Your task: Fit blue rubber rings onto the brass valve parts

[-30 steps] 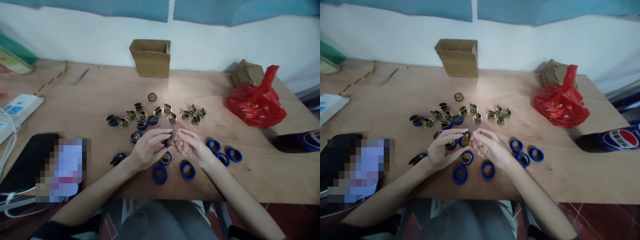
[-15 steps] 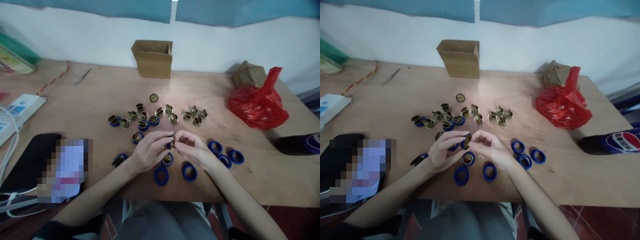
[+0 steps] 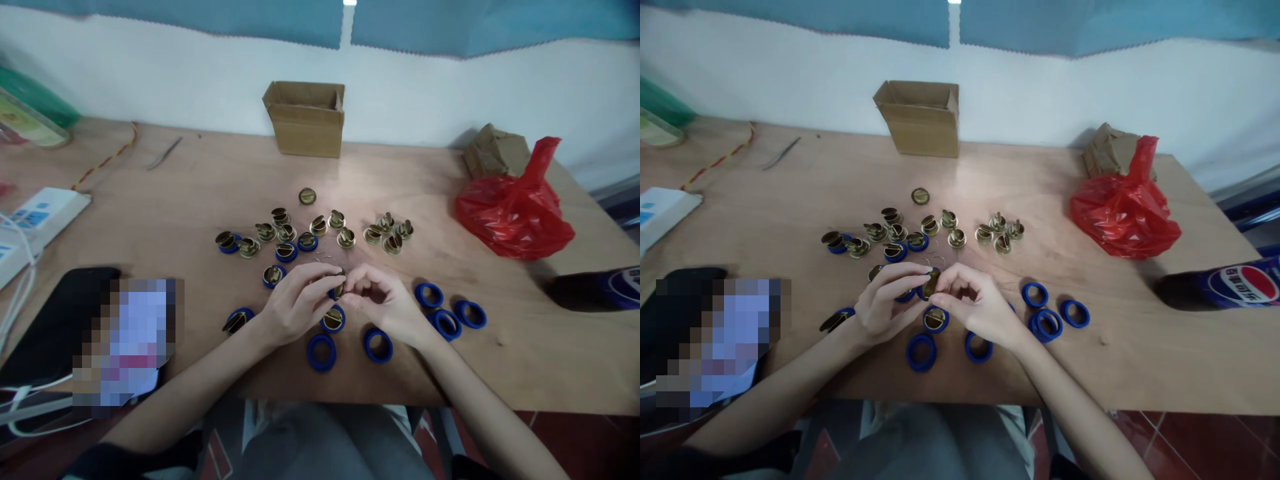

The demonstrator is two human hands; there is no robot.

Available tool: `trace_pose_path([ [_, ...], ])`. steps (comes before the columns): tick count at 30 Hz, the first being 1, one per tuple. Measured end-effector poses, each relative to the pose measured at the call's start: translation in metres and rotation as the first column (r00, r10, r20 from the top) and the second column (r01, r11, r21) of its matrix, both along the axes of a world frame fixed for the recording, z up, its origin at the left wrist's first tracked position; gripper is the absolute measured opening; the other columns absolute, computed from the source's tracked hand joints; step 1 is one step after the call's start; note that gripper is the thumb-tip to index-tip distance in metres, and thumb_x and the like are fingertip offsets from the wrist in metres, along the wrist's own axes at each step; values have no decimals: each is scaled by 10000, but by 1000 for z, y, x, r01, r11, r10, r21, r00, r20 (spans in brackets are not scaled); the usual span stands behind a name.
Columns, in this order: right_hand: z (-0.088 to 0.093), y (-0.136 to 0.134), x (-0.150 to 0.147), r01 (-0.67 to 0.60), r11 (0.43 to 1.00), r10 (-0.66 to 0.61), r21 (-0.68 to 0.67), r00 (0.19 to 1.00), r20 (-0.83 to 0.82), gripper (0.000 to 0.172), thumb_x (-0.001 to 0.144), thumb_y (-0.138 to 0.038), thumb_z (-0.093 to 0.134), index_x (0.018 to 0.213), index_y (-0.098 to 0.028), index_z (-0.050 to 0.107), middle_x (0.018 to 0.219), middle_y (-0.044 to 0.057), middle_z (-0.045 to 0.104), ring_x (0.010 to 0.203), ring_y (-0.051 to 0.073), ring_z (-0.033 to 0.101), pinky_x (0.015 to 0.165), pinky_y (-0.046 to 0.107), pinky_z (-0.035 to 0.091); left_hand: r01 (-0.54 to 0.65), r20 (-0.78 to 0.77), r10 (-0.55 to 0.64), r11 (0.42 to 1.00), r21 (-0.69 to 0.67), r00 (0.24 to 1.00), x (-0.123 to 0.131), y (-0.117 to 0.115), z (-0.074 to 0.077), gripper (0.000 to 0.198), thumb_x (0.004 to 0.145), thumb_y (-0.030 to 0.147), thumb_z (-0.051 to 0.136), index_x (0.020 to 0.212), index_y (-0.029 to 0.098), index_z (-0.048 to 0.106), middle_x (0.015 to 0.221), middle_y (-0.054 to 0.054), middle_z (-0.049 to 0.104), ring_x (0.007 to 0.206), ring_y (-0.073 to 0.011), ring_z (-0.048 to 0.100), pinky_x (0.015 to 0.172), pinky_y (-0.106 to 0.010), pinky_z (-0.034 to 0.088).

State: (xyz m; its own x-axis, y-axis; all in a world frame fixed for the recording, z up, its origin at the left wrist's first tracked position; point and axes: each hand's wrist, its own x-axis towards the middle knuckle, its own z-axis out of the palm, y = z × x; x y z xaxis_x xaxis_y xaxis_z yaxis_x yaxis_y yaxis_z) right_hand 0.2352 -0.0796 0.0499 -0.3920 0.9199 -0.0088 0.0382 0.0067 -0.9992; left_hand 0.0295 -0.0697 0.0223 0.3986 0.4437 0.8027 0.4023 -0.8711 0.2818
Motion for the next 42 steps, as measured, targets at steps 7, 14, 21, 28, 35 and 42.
trace_pose_path([
  [7, 2, -1, 2, 0, 992, -15, 129, 993, 114, 211, 921, -364, 738, 848, -203, 622, 725, -39, 557, 632, 115, 496, 577, 267, 367, -12, -10, 12, 1000, -6, 1000, 0, -1, 0, 490, 875, 70, 730, 1324, 128, 542, 1149, -148, 684, 1057, -228, 702, 895, -345, 643],
  [14, -5, -2, 1, 12, 978, -40, 207, 991, 131, 142, 932, -285, 726, 868, -210, 624, 725, -46, 532, 639, 116, 484, 585, 269, 369, -27, 19, 28, 999, -17, 999, 1, -1, -4, 476, 874, 62, 726, 1314, 134, 559, 1144, -142, 684, 1061, -217, 700, 915, -334, 633],
  [21, -3, -1, 2, 4, 940, -65, 342, 984, 168, 102, 956, -259, 698, 896, -219, 626, 958, 17, 583, 765, 130, 571, 680, 274, 494, -18, 28, 18, 1000, -25, 999, 1, 1, -4, 430, 907, 104, 711, 1307, 155, 558, 1151, -133, 695, 1089, -214, 702, 928, -337, 629],
  [28, -2, -1, 1, -44, 860, -110, 508, 956, 270, 72, 978, -234, 669, 918, -221, 631, 1058, 54, 678, 973, 189, 676, 862, 339, 555, -45, 4, 45, 999, -25, 999, 2, 2, -4, 465, 909, 116, 710, 1337, 184, 543, 1159, -120, 713, 1076, -208, 711, 909, -324, 634],
  [35, -7, -6, 0, -69, 683, -342, 727, 849, 403, 58, 996, -249, 643, 966, -205, 667, 1039, 76, 684, 866, 174, 692, 744, 301, 595, -72, -59, 67, 995, -75, 996, 5, 1, -5, 598, 920, 84, 670, 1477, 141, 460, 1219, -155, 659, 1155, -244, 667, 984, -370, 613],
  [42, -7, -8, -5, -132, 584, -442, 801, 776, 450, 210, 1027, -259, 576, 840, -194, 646, 910, 59, 649, 747, 147, 647, 653, 253, 579, -73, -83, 63, 989, -128, 995, 5, -1, -4, 486, 954, 35, 558, 1421, 169, 563, 1219, -137, 649, 1164, -229, 665, 1018, -379, 607],
])
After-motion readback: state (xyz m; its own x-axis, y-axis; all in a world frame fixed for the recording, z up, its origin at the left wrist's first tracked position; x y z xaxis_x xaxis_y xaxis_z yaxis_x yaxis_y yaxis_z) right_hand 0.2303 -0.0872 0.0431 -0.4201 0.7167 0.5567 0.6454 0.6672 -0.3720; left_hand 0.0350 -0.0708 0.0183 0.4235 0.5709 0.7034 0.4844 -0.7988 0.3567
